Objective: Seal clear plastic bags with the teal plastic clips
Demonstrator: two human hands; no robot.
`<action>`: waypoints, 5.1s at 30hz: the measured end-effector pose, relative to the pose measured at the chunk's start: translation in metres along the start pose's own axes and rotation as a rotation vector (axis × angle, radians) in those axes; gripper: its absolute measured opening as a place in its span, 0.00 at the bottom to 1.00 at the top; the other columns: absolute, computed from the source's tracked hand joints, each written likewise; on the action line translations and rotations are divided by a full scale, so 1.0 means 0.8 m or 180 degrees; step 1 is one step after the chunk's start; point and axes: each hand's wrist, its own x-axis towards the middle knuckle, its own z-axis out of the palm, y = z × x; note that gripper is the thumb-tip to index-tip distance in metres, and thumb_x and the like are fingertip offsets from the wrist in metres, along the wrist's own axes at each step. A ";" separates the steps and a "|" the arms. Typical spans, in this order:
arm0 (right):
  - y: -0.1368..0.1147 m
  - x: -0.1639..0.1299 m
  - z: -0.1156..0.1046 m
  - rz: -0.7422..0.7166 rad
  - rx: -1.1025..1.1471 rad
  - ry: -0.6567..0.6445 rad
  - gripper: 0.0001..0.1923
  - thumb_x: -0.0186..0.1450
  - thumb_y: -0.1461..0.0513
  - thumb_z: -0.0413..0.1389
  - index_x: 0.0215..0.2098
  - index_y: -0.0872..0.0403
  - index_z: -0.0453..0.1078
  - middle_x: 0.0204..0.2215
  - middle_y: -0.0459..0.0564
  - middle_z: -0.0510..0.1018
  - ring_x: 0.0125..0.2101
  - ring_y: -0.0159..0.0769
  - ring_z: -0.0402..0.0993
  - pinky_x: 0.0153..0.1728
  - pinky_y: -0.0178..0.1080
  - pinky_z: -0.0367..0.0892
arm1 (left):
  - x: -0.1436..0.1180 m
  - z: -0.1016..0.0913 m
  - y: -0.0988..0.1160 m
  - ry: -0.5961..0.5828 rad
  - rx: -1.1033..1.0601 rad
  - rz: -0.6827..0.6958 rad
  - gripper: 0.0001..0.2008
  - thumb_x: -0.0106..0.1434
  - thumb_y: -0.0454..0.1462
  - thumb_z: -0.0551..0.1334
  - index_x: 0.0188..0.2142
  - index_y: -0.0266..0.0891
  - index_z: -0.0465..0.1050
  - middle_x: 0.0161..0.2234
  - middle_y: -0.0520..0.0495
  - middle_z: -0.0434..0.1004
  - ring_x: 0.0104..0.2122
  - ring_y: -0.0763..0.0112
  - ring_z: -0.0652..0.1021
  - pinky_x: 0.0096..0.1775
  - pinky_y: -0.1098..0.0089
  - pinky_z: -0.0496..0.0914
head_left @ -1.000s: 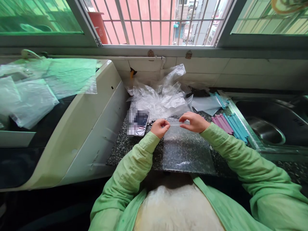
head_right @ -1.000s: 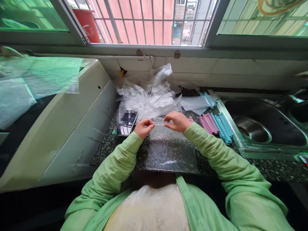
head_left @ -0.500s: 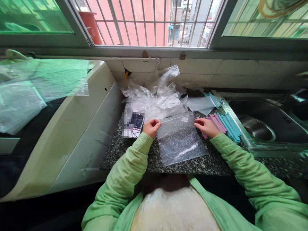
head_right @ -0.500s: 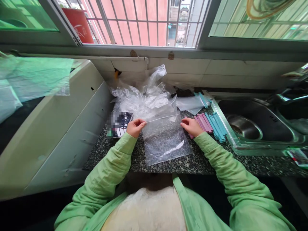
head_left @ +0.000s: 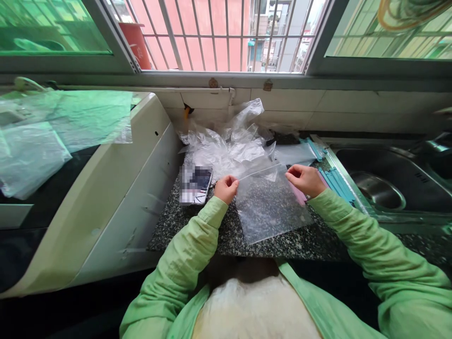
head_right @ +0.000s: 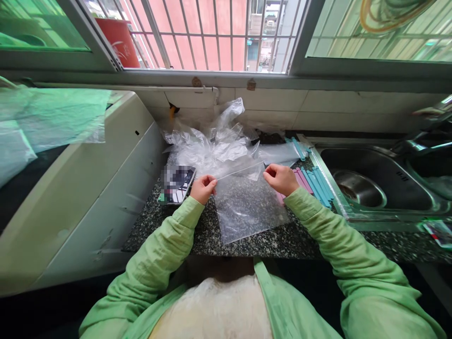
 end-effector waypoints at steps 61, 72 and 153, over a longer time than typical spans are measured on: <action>0.023 -0.157 0.006 -0.2538 -0.0817 -0.0305 0.10 0.64 0.60 0.47 0.35 0.51 0.69 0.30 0.48 0.75 0.31 0.31 0.67 0.34 0.39 0.61 | 0.013 0.000 0.002 -0.0627 0.0980 -0.1066 0.11 0.54 0.29 0.55 0.17 0.34 0.64 0.07 0.56 0.61 0.10 0.78 0.66 0.16 0.78 0.64; -0.010 -0.173 0.020 -0.2597 -0.0449 -0.0036 0.09 0.62 0.67 0.47 0.33 0.52 0.70 0.27 0.48 0.74 0.31 0.31 0.67 0.32 0.38 0.59 | 0.014 0.003 -0.001 -0.0622 0.1039 -0.1117 0.09 0.55 0.30 0.54 0.20 0.34 0.66 0.07 0.56 0.60 0.10 0.77 0.66 0.17 0.77 0.64; -0.038 0.002 0.077 0.0936 0.2596 -0.1302 0.16 0.42 0.52 0.57 0.14 0.57 0.64 0.12 0.41 0.65 0.17 0.24 0.57 0.21 0.32 0.52 | 0.011 -0.018 0.008 -0.1324 0.0408 -0.0556 0.08 0.49 0.35 0.60 0.17 0.33 0.66 0.09 0.59 0.59 0.09 0.83 0.62 0.14 0.79 0.58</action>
